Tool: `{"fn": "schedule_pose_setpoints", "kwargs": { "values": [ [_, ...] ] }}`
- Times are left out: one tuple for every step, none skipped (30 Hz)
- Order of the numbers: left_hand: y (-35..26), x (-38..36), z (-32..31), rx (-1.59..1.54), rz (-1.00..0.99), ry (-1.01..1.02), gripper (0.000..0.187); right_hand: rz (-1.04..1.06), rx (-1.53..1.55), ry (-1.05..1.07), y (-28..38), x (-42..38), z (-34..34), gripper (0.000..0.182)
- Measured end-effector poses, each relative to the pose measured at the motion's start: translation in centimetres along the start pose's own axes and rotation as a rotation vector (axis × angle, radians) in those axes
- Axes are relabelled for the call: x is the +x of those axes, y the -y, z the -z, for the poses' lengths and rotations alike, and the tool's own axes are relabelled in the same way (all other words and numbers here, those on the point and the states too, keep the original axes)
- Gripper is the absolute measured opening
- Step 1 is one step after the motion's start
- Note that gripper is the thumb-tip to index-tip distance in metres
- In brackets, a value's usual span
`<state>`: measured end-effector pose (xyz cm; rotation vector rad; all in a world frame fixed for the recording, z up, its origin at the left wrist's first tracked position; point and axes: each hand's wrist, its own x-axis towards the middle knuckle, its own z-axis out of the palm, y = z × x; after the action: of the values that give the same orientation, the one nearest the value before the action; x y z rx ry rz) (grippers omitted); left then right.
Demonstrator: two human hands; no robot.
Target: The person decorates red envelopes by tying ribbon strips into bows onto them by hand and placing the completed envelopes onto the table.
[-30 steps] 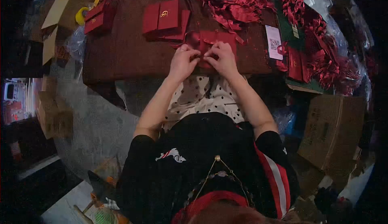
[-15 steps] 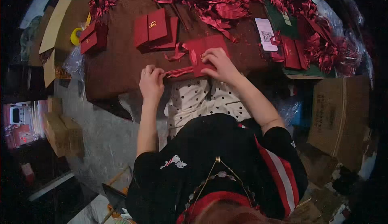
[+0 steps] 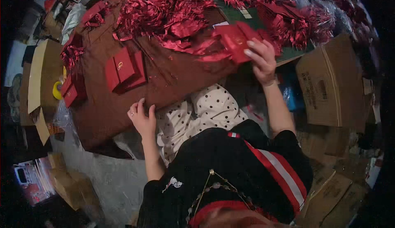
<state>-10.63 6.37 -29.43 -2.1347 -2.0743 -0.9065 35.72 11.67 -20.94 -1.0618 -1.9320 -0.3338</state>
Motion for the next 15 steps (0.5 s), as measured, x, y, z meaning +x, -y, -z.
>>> {"fn": "schedule_pose_setpoints", "kwargs": {
  "values": [
    [0.1, -0.1, -0.1, -0.001, 0.004, -0.001, 0.044, 0.016, -0.028, -0.075, -2.6, -0.6, 0.5, 0.051],
    [0.3, -0.1, -0.3, 0.008, -0.002, -0.003, 0.044, -0.03, -0.087, -0.038, -4.2, -1.4, 1.4, 0.05],
    [0.4, -0.2, -0.4, 0.017, -0.007, -0.005, 0.044, -0.074, -0.145, -0.002, -5.6, -2.0, 2.1, 0.049],
    [0.2, -0.3, -0.4, 0.022, 0.023, 0.022, 0.043, -0.047, -0.159, -0.038, -6.7, -2.5, 2.0, 0.045],
    [0.1, -0.5, -0.2, 0.024, 0.033, 0.019, 0.043, -0.04, -0.152, -0.034, -7.5, -3.3, 2.0, 0.045],
    [0.0, -0.4, -0.1, 0.011, 0.021, 0.02, 0.043, -0.089, -0.161, 0.01, -8.2, -4.1, 2.0, 0.043],
    [-0.1, -0.4, 0.0, -0.001, 0.009, 0.019, 0.042, -0.136, -0.169, 0.054, -8.9, -4.8, 2.0, 0.041],
    [0.1, -0.4, -0.2, 0.002, -0.028, -0.007, 0.043, -0.186, -0.114, 0.094, -9.4, -5.7, 1.8, 0.042],
    [0.0, -0.3, -0.1, 0.005, -0.02, -0.01, 0.043, -0.171, -0.108, 0.122, -9.2, -5.6, 1.8, 0.043],
    [-0.2, -0.2, 0.1, -0.002, -0.017, 0.009, 0.043, -0.154, -0.101, 0.15, -8.9, -5.7, 1.9, 0.044],
    [-0.4, -0.2, 0.4, -0.005, -0.008, 0.026, 0.043, -0.229, -0.127, 0.219, -8.3, -5.9, 2.2, 0.045],
    [-0.6, 0.0, 0.7, -0.006, 0.001, 0.039, 0.043, -0.199, -0.157, 0.17, -7.9, -5.6, 2.1, 0.044],
    [-0.8, 0.3, 0.9, -0.031, 0.028, 0.06, 0.042, -0.166, -0.174, 0.12, -7.8, -5.3, 1.6, 0.043],
    [-0.9, 0.3, 1.2, -0.047, 0.065, 0.074, 0.042, -0.103, -0.241, 0.053, -7.6, -4.8, 0.9, 0.041],
    [-0.9, 0.6, 1.3, -0.098, 0.061, 0.027, 0.039, -0.083, -0.238, 0.009, -6.8, -4.0, 0.2, 0.039]
  ]
}}
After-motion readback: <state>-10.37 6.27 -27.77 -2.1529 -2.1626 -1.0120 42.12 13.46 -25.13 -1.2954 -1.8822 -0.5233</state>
